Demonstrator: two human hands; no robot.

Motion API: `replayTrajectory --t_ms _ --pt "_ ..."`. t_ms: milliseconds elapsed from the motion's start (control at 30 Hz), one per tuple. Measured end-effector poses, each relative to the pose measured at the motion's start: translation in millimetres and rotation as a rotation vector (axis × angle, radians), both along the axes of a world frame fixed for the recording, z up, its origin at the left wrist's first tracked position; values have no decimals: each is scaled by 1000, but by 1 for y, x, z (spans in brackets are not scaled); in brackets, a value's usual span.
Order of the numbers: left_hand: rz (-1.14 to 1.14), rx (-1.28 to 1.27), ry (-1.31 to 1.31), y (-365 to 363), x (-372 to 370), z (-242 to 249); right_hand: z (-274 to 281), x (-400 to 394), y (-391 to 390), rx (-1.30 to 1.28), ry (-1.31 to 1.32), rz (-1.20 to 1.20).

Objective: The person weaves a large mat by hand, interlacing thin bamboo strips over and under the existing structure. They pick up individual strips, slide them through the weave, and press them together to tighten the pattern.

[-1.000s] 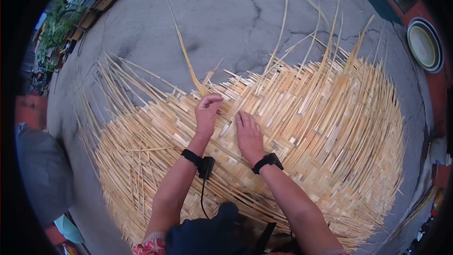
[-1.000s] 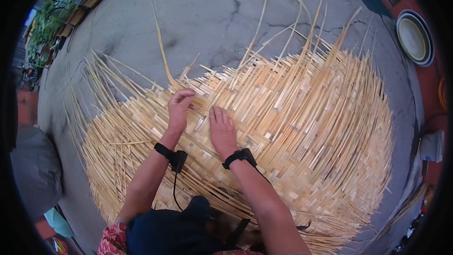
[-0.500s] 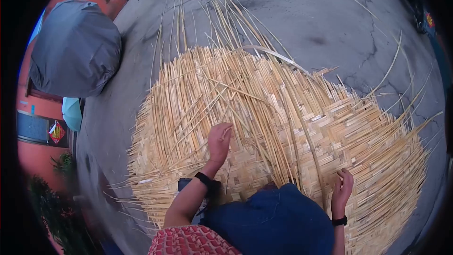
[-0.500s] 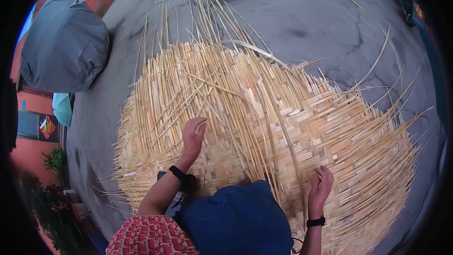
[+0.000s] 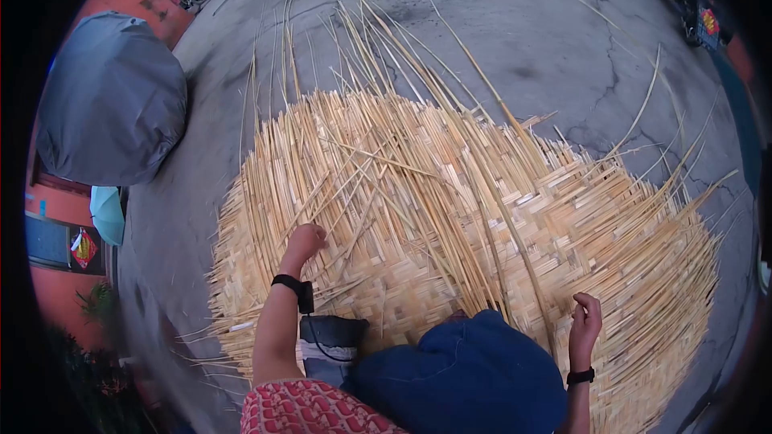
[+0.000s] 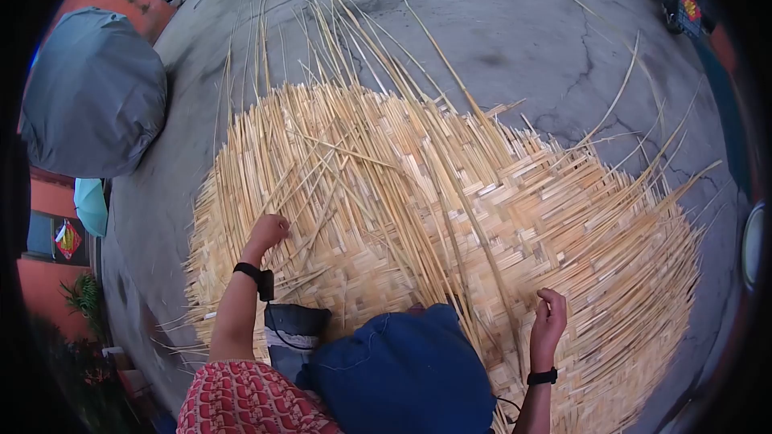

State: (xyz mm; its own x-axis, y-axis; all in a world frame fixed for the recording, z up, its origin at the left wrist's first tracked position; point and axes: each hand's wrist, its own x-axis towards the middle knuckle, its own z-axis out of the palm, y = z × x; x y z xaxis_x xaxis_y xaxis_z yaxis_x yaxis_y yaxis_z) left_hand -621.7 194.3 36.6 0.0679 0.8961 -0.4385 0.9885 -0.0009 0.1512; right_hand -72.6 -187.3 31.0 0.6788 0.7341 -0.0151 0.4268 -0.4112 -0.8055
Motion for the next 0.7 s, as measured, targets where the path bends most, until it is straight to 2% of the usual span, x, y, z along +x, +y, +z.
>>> replayTrajectory --t_ms 33,67,100,167,200,267,367,433,500,567,700 --pt "7 -364 -9 5 8 30 7 -1 4 -13 12 24" --pt "46 -520 -94 8 15 52 13 -4 9 -26 25 50" --pt "41 -516 -94 4 23 71 15 -7 15 -23 25 46" --pt "351 -491 -1030 -6 52 103 18 -17 30 -2 212 -4" --pt "329 -501 -1023 -11 75 112 22 -24 43 42 320 -3" --pt "244 -463 -1286 -20 146 114 36 -41 75 89 467 42" --pt "86 -618 -1324 -34 258 100 76 -69 117 203 565 216" --pt "-66 -765 -1311 -47 323 89 74 -71 129 230 648 201" --pt "-237 -797 -1273 -58 375 79 69 -57 125 219 1021 126" --pt "-316 -874 -1220 -72 413 67 57 -41 108 250 988 1" --pt "-293 -992 -1096 -105 449 40 31 -28 74 278 910 -159"
